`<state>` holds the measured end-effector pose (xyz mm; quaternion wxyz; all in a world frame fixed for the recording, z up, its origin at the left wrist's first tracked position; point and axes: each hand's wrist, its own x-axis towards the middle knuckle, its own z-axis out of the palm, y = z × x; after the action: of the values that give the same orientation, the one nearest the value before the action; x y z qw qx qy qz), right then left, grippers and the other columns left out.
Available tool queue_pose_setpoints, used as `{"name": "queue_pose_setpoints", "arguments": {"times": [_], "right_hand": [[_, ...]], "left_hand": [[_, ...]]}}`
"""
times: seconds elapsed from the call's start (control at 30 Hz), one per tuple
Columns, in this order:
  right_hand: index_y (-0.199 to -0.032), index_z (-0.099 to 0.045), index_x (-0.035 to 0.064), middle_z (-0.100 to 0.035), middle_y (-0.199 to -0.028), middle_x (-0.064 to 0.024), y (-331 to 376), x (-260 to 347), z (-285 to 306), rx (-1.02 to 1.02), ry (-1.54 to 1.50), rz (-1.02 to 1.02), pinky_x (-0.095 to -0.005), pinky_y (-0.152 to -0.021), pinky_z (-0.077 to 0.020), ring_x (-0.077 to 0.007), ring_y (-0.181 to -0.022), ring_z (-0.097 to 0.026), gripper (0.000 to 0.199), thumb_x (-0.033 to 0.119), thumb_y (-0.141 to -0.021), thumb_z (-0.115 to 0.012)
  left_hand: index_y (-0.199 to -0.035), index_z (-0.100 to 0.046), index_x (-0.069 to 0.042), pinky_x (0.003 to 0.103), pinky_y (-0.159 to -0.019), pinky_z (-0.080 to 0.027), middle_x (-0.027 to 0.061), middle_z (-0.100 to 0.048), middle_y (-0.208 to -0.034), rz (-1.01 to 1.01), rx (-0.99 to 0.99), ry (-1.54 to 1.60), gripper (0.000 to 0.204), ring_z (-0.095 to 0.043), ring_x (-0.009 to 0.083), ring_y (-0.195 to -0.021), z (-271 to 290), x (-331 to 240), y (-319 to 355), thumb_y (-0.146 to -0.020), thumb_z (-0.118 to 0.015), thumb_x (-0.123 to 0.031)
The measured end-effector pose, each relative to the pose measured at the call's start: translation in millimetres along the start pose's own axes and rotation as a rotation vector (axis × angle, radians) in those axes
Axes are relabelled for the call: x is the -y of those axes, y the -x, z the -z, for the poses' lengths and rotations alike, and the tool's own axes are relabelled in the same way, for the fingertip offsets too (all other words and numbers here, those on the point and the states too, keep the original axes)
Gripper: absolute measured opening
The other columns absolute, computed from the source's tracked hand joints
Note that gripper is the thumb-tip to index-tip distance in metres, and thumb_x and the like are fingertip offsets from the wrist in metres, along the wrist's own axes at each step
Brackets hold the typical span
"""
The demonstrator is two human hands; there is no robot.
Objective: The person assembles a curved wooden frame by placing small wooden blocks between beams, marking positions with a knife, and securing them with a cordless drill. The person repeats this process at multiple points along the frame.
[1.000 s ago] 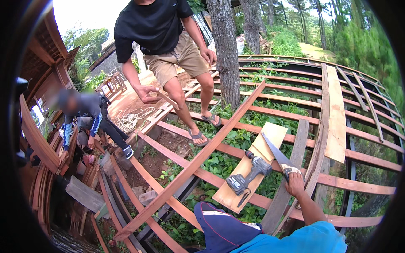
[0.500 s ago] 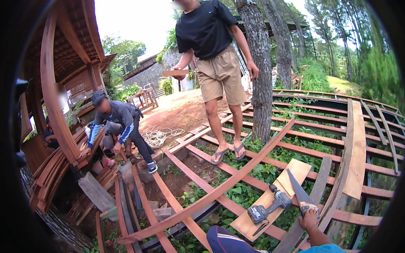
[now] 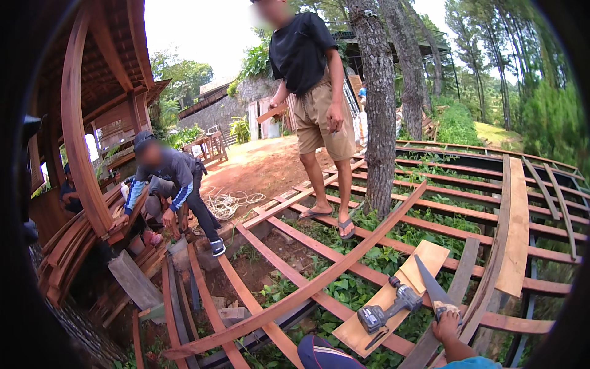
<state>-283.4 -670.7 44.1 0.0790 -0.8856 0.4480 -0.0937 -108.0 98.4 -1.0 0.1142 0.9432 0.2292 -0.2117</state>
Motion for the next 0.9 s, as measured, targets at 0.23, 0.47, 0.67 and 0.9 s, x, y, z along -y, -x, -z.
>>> {"name": "queue_pose_setpoints", "arguments": {"times": [0.23, 0.47, 0.67, 0.9], "right_hand": [[-0.120, -0.064, -0.0026, -0.058, -0.124, -0.0226, 3.8, -0.3, -9.0, -0.097, -0.029, 0.016, -0.0536, -0.116, -0.0301, -0.0410, -0.126, -0.049, 0.053, 0.036, -0.084, -0.070], [-0.118, -0.064, -0.0041, -0.059, -0.123, -0.0215, 3.2, 11.7, -8.8, -0.191, 0.058, -0.021, -0.0537, -0.116, -0.0301, -0.0402, -0.126, -0.049, 0.054, 0.038, -0.084, -0.068], [-0.122, -0.062, -0.0038, -0.059, -0.124, -0.0213, 6.1, 17.8, -3.4, -0.148, 0.051, -0.055, -0.0533, -0.118, -0.0287, -0.0396, -0.128, -0.048, 0.055, 0.037, -0.085, -0.069], [-0.123, -0.059, -0.0040, -0.058, -0.124, -0.0219, 7.6, 22.0, 0.4, -0.140, 0.035, -0.073, -0.0543, -0.116, -0.0297, -0.0415, -0.128, -0.048, 0.054, 0.034, -0.085, -0.069]], "left_hand": [[-0.127, -0.072, -0.010, 0.065, -0.100, -0.043, 0.0235, -0.065, -0.131, -0.136, 0.033, 0.063, 0.059, -0.060, 0.0441, -0.124, -26.6, 0.3, -31.5, -0.097, -0.051, -0.057], [-0.121, -0.073, -0.008, 0.060, -0.092, -0.048, 0.0261, -0.069, -0.122, -0.338, 0.089, 0.123, 0.049, -0.065, 0.0445, -0.114, -53.5, -12.1, -64.8, -0.098, -0.054, -0.046], [-0.116, -0.075, -0.005, 0.055, -0.085, -0.053, 0.0283, -0.072, -0.114, -0.428, 0.094, 0.144, 0.040, -0.070, 0.0448, -0.105, -75.0, -10.0, -91.5, -0.099, -0.056, -0.036], [-0.115, -0.074, -0.002, 0.051, -0.083, -0.055, 0.0239, -0.075, -0.108, -0.452, 0.152, 0.212, 0.031, -0.071, 0.0379, -0.095, -82.2, -5.7, -93.8, -0.098, -0.059, -0.024]]}}
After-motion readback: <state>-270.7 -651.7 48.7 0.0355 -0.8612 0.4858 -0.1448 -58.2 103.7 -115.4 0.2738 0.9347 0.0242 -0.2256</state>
